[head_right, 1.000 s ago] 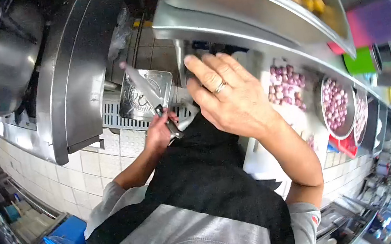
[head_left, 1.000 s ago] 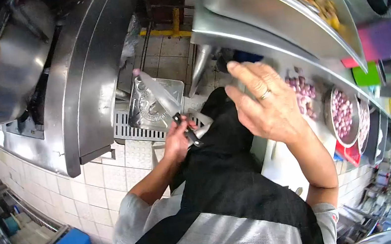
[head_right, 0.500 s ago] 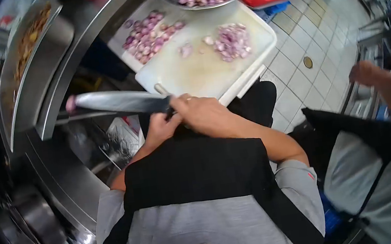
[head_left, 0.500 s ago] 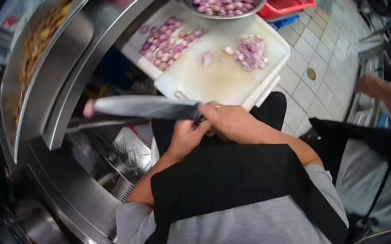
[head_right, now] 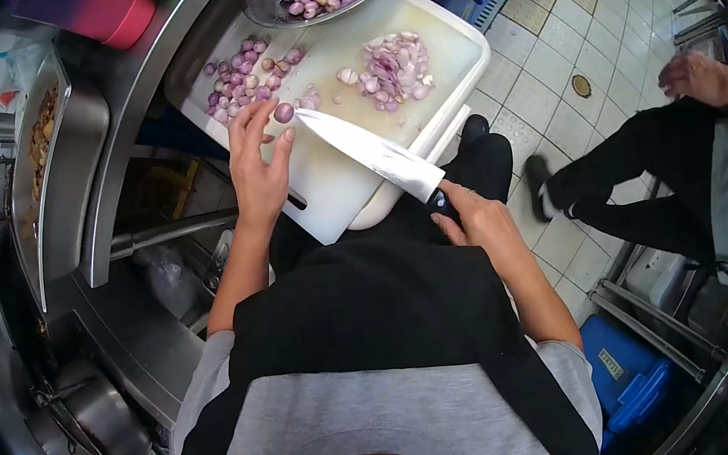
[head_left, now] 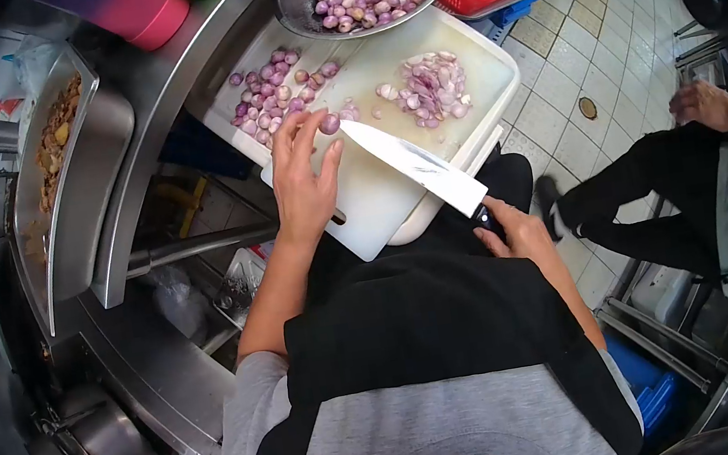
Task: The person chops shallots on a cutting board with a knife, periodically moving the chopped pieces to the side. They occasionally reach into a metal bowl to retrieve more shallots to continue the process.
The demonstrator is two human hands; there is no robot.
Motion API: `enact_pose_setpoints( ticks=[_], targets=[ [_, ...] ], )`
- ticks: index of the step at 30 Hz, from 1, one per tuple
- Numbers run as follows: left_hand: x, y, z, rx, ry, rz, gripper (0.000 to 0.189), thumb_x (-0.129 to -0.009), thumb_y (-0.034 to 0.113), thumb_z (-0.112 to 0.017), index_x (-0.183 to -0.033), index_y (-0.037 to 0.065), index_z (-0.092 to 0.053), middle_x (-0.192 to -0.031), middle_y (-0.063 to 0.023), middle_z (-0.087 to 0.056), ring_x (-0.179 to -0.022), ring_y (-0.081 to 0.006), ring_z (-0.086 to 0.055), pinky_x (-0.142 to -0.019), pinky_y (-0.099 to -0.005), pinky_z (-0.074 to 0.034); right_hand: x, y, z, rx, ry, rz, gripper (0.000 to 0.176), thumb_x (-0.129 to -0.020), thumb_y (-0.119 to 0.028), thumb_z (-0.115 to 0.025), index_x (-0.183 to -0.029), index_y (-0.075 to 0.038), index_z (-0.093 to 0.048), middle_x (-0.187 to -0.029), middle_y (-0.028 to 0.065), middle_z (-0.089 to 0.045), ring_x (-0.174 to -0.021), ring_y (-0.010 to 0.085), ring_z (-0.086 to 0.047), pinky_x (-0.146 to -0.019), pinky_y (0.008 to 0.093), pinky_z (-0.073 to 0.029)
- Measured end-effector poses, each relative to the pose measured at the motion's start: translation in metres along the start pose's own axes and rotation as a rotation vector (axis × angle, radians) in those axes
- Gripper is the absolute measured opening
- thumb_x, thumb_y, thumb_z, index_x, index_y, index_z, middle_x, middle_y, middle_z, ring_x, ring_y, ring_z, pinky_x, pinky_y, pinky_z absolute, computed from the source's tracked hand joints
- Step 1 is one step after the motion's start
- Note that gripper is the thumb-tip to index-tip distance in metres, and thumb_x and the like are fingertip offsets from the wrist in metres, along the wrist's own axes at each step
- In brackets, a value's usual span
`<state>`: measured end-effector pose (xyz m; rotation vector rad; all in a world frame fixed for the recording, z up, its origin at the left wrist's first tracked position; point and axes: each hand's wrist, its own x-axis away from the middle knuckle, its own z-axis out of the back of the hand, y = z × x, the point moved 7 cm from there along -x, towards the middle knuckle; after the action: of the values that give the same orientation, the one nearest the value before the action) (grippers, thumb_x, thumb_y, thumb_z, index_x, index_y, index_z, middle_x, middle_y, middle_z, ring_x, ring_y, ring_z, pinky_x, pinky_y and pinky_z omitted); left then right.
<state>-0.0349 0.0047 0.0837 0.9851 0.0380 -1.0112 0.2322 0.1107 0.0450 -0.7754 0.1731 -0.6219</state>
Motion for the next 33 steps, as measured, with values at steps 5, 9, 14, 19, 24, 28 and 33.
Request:
enact_pose_setpoints(
  ticks=[5, 9, 14, 19, 24, 28, 33],
  targets=[
    [-0.009, -0.028, -0.014, -0.03, -0.098, -0.014, 0.024, -0.089, 0.005, -0.064, -0.112, 0.005, -0.07, -0.111, -0.0141, -0.065, -0.101, -0.0237, -0.063, -0.083, -0.0295, -0.051, -0.005, -0.004, 0.001, 0.062, -0.039, 0.01, 0.046, -0.086, -0.019, -0.069, -0.126, -0.003, -0.052, -0.102, 0.0184, -0.066, -0.087, 0.0396, -0.065, -0.075, 0.0448, -0.052],
    [-0.021, -0.076, 0.022, 0.13, 0.174, 0.181, 0.018, -0.089, 0.009, -0.066, -0.105, 0.002, -0.071, -0.103, -0.0137, -0.07, -0.084, -0.0215, -0.067, -0.077, -0.0312, -0.052, -0.002, -0.003, 0.005, 0.01, -0.224, -0.074, 0.045, -0.088, -0.022, -0.066, -0.124, -0.001, -0.052, -0.09, 0.0228, -0.065, -0.083, 0.0407, -0.064, -0.072, 0.0463, -0.051],
    [0.002, -0.061, 0.023, -0.031, 0.028, 0.286, 0.019, -0.086, 0.012, -0.07, -0.102, 0.002, -0.071, -0.092, -0.0111, -0.069, -0.075, -0.0147, -0.062, -0.07, -0.028, -0.051, -0.02, -0.01, -0.009, -0.128, -0.437, -0.026, 0.04, -0.093, -0.028, -0.061, -0.119, 0.001, -0.054, -0.077, 0.0266, -0.062, -0.081, 0.0425, -0.063, -0.071, 0.0473, -0.048],
    [0.017, -0.058, -0.027, 0.228, -0.073, 0.289, 0.016, -0.086, 0.011, -0.071, -0.099, 0.001, -0.07, -0.086, -0.0056, -0.067, -0.074, -0.0117, -0.06, -0.069, -0.0274, -0.05, -0.056, 0.0, -0.019, -0.32, -0.532, -0.268, 0.036, -0.102, -0.033, -0.049, -0.097, 0.002, -0.054, -0.057, 0.0103, -0.054, -0.043, 0.0189, -0.056, -0.045, 0.035, -0.045],
    [0.012, -0.038, -0.032, -0.177, -0.138, -0.081, 0.016, -0.089, 0.012, -0.068, -0.1, 0.001, -0.07, -0.103, -0.0113, -0.069, -0.081, -0.0164, -0.065, -0.072, -0.028, -0.052, -0.065, 0.009, 0.01, -0.142, -0.315, -0.255, 0.029, -0.1, -0.029, -0.051, -0.105, 0.0, -0.055, -0.066, 0.0191, -0.061, -0.058, 0.0332, -0.062, -0.055, 0.0423, -0.048],
    [0.013, -0.043, -0.016, 0.072, -0.179, 0.136, 0.022, -0.085, 0.008, -0.069, -0.107, 0.002, -0.069, -0.108, -0.0122, -0.067, -0.086, -0.0231, -0.068, -0.075, -0.0335, -0.055, -0.043, -0.003, 0.021, 0.033, -0.155, -0.134, 0.03, -0.097, -0.026, -0.055, -0.116, -0.002, -0.053, -0.077, 0.0281, -0.063, -0.079, 0.0484, -0.061, -0.068, 0.0522, -0.047],
    [0.015, -0.042, -0.02, 0.122, -0.219, 0.008, 0.019, -0.084, 0.003, -0.069, -0.103, 0.003, -0.07, -0.106, -0.011, -0.067, -0.086, -0.0228, -0.068, -0.075, -0.0329, -0.055, -0.021, -0.012, -0.005, 0.186, -0.221, -0.046, 0.032, -0.094, -0.024, -0.06, -0.119, -0.006, -0.051, -0.077, 0.0215, -0.064, -0.076, 0.0416, -0.064, -0.067, 0.0492, -0.05]
  ],
)
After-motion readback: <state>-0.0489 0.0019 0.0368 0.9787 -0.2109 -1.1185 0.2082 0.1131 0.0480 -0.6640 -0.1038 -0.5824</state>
